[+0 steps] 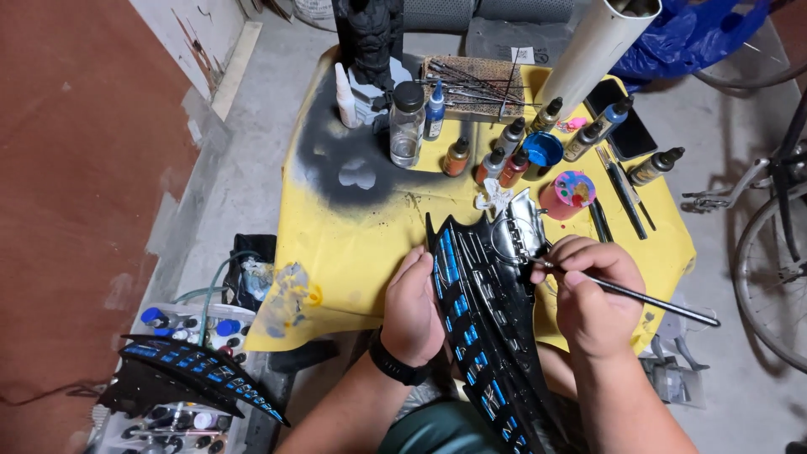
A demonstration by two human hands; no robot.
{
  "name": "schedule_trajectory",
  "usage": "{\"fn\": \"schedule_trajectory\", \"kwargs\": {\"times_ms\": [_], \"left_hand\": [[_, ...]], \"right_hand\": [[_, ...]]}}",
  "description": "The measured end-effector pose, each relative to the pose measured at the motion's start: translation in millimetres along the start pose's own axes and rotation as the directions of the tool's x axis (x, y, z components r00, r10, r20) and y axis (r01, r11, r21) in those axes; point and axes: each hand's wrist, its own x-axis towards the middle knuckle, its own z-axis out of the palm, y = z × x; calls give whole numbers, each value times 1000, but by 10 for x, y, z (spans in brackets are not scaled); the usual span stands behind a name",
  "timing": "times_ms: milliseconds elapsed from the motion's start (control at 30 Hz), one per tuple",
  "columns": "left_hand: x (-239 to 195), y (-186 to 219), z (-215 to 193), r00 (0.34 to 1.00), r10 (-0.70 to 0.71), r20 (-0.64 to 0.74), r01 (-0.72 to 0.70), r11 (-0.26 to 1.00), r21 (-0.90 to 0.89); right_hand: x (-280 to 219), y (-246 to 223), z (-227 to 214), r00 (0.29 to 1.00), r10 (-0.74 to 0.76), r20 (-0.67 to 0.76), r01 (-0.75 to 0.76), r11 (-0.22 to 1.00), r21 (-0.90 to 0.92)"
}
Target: Painting intricate blue details onto a black plastic model part using a fine-tipped brush and managing paint supplies.
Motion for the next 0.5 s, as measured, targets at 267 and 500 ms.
{"fn": "schedule_trajectory", "kwargs": {"times_ms": [267, 500], "left_hand": [[29, 2, 30, 999, -13, -45, 13, 1000, 7], [-4, -4, 46, 997, 18, -70, -17, 1000, 10]], "right_hand": [[-34, 148, -77, 993, 73, -95, -65, 994, 94], [-34, 164, -104, 992, 82, -93, -73, 992, 99]]}}
